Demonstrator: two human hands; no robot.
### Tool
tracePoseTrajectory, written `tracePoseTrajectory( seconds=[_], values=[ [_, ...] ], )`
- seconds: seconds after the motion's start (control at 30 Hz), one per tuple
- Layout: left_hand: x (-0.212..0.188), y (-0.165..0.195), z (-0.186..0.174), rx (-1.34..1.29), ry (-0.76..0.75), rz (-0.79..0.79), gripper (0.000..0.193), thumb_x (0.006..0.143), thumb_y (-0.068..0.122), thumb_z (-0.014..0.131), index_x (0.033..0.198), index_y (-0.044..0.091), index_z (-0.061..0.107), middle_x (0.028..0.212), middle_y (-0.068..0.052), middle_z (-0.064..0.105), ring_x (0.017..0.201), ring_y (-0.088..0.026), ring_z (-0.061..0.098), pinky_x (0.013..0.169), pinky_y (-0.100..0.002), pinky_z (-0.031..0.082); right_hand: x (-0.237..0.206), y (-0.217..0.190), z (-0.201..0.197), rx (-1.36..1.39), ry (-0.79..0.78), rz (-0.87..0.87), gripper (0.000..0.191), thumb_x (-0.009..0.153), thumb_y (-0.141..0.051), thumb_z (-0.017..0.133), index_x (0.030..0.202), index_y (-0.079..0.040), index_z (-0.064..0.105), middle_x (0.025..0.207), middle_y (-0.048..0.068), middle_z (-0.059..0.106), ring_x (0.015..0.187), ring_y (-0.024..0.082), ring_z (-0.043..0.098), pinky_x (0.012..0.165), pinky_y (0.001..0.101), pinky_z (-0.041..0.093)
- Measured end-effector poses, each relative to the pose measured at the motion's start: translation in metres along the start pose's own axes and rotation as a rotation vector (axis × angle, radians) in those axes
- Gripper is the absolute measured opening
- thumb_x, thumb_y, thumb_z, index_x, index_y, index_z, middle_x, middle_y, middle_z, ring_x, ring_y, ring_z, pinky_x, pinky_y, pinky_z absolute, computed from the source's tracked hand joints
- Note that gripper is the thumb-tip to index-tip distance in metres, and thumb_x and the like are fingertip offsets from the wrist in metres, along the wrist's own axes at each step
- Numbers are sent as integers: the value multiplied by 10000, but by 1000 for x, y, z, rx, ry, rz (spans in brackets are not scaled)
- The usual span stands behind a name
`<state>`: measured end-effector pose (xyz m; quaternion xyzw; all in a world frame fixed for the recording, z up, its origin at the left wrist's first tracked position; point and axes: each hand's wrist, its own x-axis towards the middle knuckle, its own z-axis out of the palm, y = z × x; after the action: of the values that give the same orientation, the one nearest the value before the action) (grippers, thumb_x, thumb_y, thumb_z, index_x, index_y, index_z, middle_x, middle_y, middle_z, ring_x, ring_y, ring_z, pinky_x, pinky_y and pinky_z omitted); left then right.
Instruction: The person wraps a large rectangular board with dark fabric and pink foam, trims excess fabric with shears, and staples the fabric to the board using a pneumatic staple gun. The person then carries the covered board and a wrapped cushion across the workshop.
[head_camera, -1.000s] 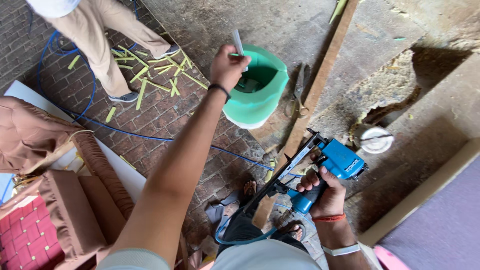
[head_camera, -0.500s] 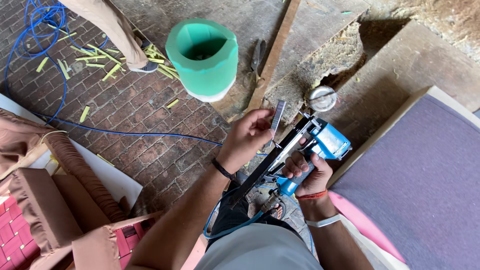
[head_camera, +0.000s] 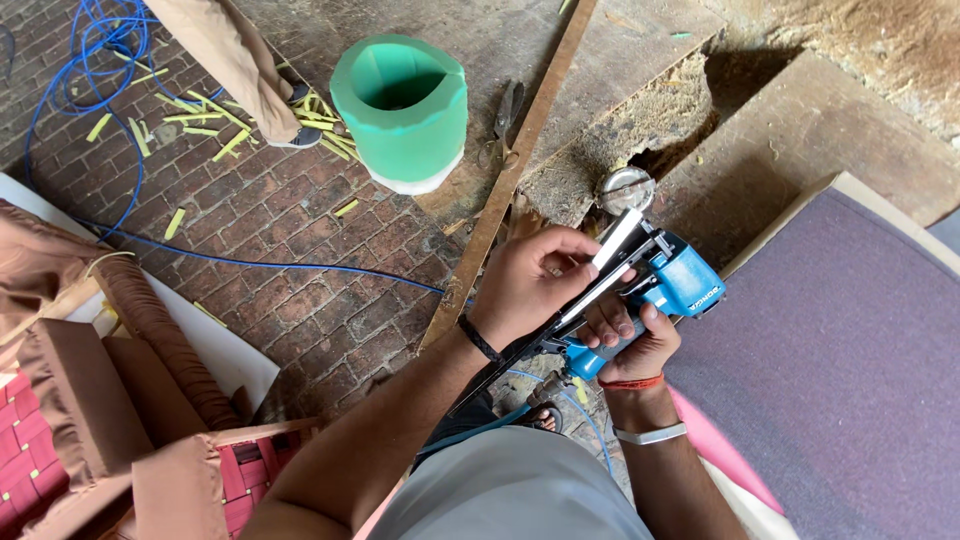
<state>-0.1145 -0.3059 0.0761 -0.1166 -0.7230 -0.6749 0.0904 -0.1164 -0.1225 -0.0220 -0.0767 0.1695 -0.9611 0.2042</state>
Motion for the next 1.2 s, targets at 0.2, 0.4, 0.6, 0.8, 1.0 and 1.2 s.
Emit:
tracePoseTrajectory(
  seconds=[0.2,0.4,0.6,0.8,1.0,1.2],
  values=[
    [8,7,-6,89,19,-22,190,912,75,733,1097,40,707,978,-56,770,785,-108,744,685,-259,617,20,1,-5,31,-21,20,426,891,-320,772,1255,-141,644,654,-51,517,596,126,533,592,319,501],
    [12,13,-30,375,88,18,101,927,94,747,1022,81,780,990,-52,754,807,-137,742,695,-287,600,51,15,-7,36,-56,67,430,909,-323,762,1281,-139,648,658,-51,532,601,125,547,601,321,496],
    [-3,3,-81,249,35,-3,410,958,222,685,1335,80,612,1228,-68,688,1034,-173,700,856,-345,589,93,43,-6,119,-81,131,392,957,-337,732,1298,-164,648,697,-73,536,639,90,544,645,298,484],
    [-55,-30,-147,-201,-45,-253,456,1097,327,605,1460,54,652,1076,-111,750,977,-149,689,887,-315,552,131,63,1,136,-11,125,398,957,-361,715,1314,-199,643,686,-92,515,640,72,513,685,282,463],
    [-31,-65,-131,-195,619,-243,486,1046,403,592,1162,-40,755,1013,-98,747,908,-161,678,826,-307,551,138,105,26,-94,-67,260,386,931,-332,711,1225,-95,634,612,-68,489,554,110,491,556,308,440],
    [-17,-57,-137,-403,143,-567,626,1041,559,450,941,8,730,830,-79,726,775,-168,722,751,-275,558,140,101,42,-122,5,321,397,925,-303,703,1231,-67,615,642,-28,506,563,133,504,565,313,465]
  ],
)
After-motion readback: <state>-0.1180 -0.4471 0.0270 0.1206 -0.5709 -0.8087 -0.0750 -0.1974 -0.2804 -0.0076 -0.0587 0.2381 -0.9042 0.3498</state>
